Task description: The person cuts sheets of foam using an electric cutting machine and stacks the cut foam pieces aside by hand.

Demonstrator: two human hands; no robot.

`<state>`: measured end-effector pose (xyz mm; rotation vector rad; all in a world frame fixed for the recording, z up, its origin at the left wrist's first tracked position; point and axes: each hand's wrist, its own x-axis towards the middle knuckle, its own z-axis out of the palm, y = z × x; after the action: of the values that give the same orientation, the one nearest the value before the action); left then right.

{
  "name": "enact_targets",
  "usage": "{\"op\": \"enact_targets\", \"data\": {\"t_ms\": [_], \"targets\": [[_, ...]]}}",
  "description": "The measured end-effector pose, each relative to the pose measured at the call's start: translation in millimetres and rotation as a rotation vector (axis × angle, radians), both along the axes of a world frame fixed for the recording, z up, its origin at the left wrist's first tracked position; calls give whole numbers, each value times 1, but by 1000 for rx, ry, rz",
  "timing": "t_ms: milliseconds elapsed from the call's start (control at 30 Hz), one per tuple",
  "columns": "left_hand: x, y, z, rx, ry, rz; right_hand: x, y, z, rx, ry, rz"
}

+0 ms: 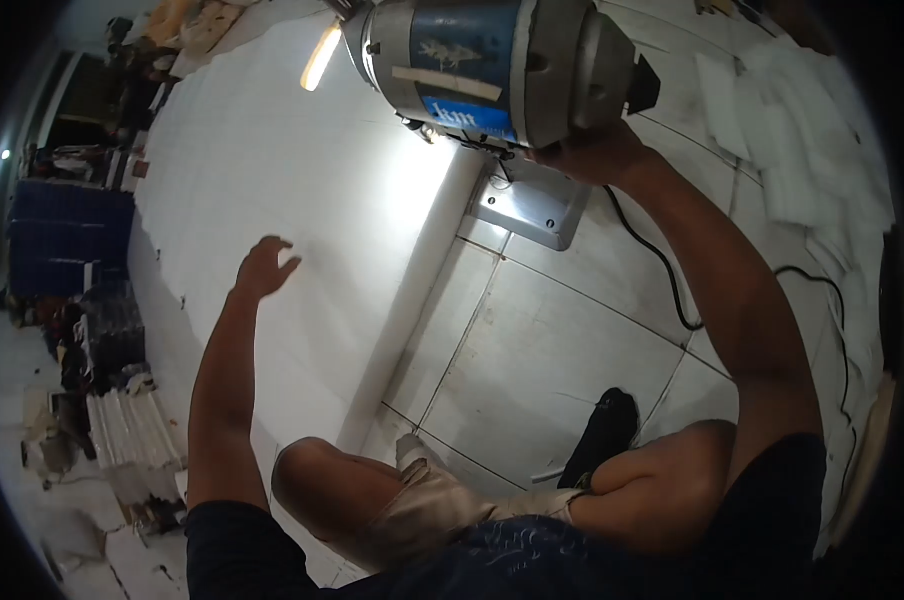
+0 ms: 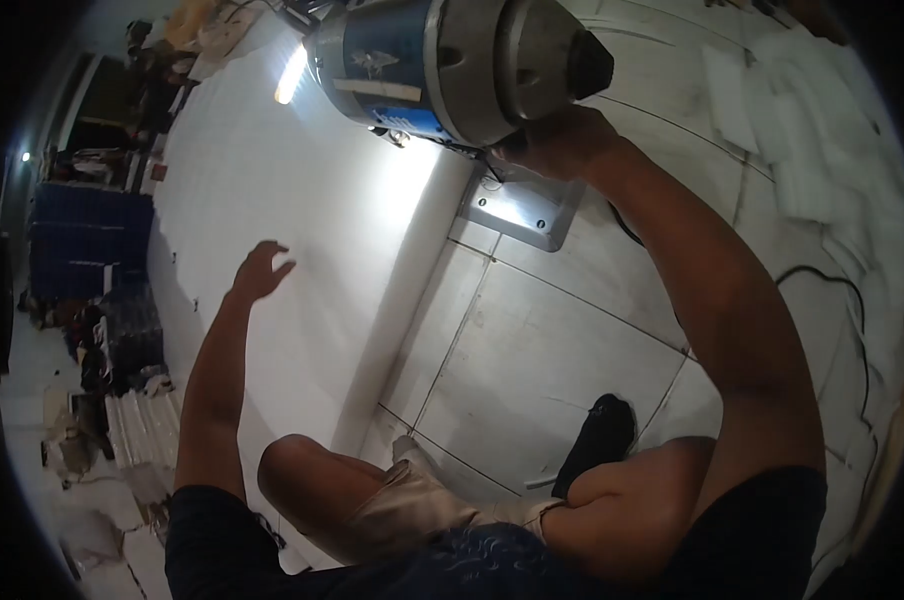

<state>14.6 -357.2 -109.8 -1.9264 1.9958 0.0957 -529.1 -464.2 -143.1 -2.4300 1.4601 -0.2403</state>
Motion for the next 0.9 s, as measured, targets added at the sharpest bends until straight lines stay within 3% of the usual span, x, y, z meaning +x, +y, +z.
{"op": "enact_targets", "data": {"t_ms": [100,200,333,400,567,633,767,900], "targets": [[-45,-39,40,-112,249,316,-1,-15,-18,20,-149,127],[-51,-64,63,-47,144,316,6,-9,-29,-366,-244,82],[-53,-70,70,124,-65,325,-1,2,-26,-204,-393,23],[-70,-62,60,168,8,398,-1,1,-29,-140,-418,19],[-105,-60,13,245,48,221,5,1,-40,-99,-575,-10],[-108,-61,-8,148,87,14,1,4,-29,-117,-620,-72],[-139,-73,-15,89,11,-18,-4,10,-17,-350,-570,-11],[-143,-106,-5,116,11,-78,-6,13,-21,-324,-313,-69]]}}
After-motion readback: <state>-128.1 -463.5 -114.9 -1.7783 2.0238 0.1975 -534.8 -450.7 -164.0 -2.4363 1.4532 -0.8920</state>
